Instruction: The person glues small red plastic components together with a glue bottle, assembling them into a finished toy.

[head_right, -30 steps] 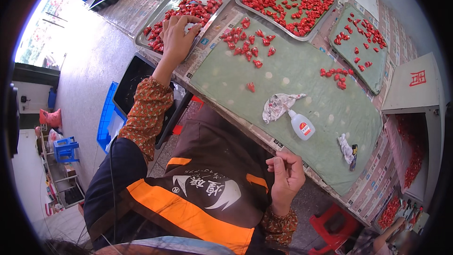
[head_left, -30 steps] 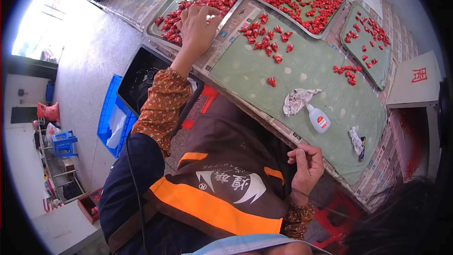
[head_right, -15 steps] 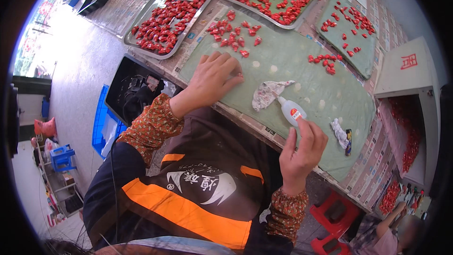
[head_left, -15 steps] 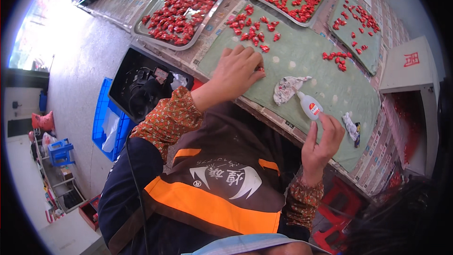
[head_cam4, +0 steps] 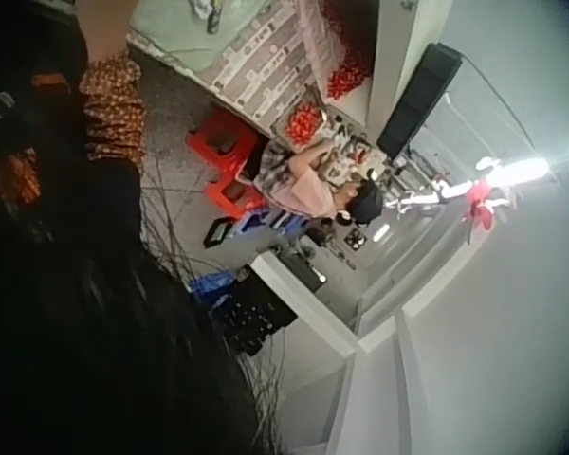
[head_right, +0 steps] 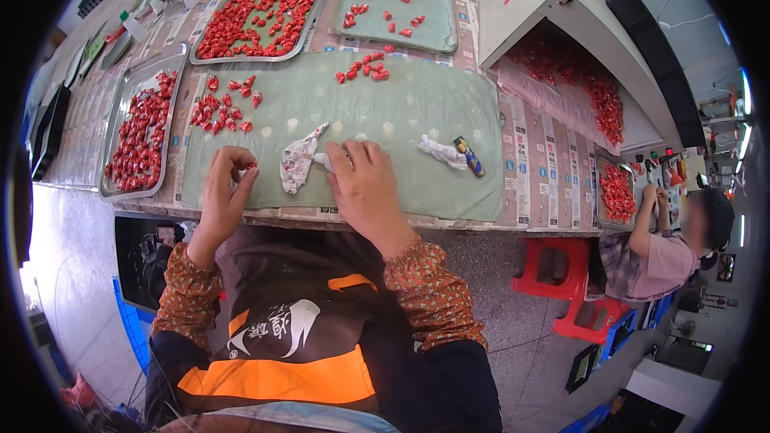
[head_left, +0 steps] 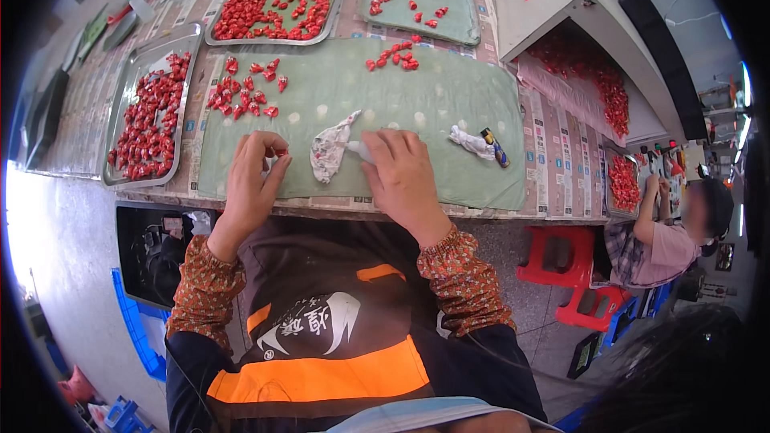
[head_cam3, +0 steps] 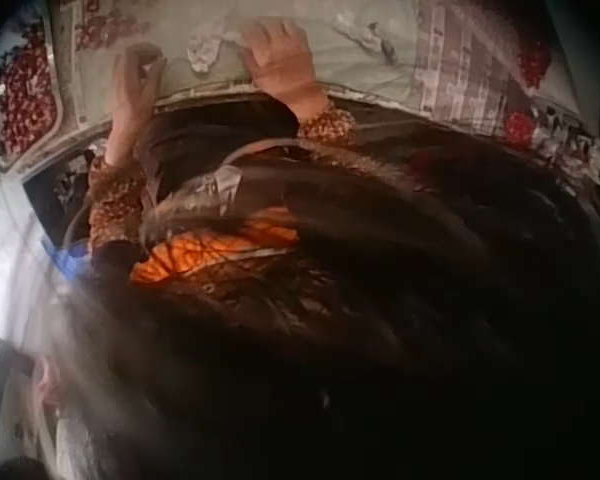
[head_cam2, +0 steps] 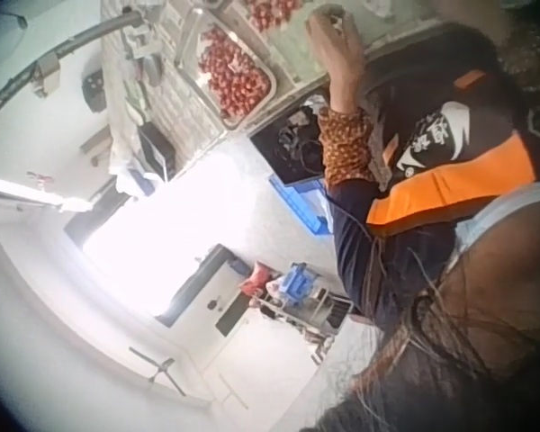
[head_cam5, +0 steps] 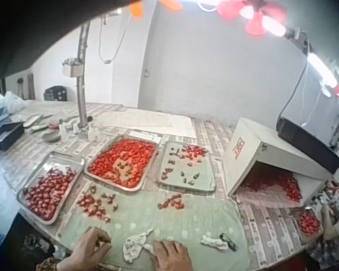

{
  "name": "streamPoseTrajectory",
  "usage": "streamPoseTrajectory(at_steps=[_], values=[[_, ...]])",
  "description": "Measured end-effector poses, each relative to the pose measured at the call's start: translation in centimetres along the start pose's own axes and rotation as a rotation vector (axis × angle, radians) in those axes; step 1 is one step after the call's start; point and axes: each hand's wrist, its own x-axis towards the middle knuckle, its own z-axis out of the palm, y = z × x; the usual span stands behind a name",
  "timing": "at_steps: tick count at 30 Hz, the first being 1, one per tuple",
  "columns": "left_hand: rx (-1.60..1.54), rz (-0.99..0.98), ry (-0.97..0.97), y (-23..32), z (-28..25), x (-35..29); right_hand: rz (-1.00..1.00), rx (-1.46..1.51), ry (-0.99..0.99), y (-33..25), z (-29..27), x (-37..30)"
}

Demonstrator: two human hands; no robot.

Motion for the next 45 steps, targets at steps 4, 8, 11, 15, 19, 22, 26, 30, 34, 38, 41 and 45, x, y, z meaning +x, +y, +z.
streamPoseTrajectory(at_steps=[4, 8, 11, 15, 19, 22, 26, 30, 34, 38, 41, 45], values=[[-0.330, -0.100, 0.051, 0.0, 0.1, -0.8, 0.005, 0.024, -0.021, 0.5, 0.2, -0.3], [-0.593, -0.223, 0.002, -0.3, -0.4, -1.9, 0.027, 0.134, -0.018, 0.3, -0.6, -0.3], [-0.674, -0.258, 0.000, 0.3, -0.3, -3.0, 0.002, 0.236, 0.002, 0.5, -1.0, -0.6], [-0.955, -0.327, -0.035, 1.4, 0.7, -3.0, 0.058, 0.301, -0.007, 0.4, -2.0, -1.2], [-1.150, -0.484, -0.095, 1.4, 1.9, -3.5, 0.092, 0.369, -0.036, 0.0, -2.3, -1.6], [-1.172, -0.566, -0.103, 2.1, 2.4, -3.4, 0.116, 0.379, -0.021, -0.2, -2.2, -1.7], [-1.308, -0.655, -0.070, 1.5, 3.1, -3.5, 0.200, 0.546, -0.007, -1.2, -2.3, -1.8], [-1.115, -0.505, -0.128, 2.8, 3.2, -3.4, 0.317, 0.563, -0.110, -2.0, -1.5, -1.7], [-1.138, -0.489, -0.109, 2.6, 3.2, -3.1, 0.363, 0.583, -0.058, -2.7, -1.0, -1.8], [-1.320, -0.615, -0.142, 2.2, 2.6, -4.0, 0.374, 0.686, -0.013, -2.7, -2.3, -2.7], [-1.481, -0.688, -0.180, 2.0, 2.5, -5.3, 0.385, 0.812, 0.006, -3.2, -3.0, -4.1], [-1.750, -0.783, -0.235, 1.7, 3.0, -7.0, 0.391, 0.858, 0.018, -4.6, -3.7, -5.9]])
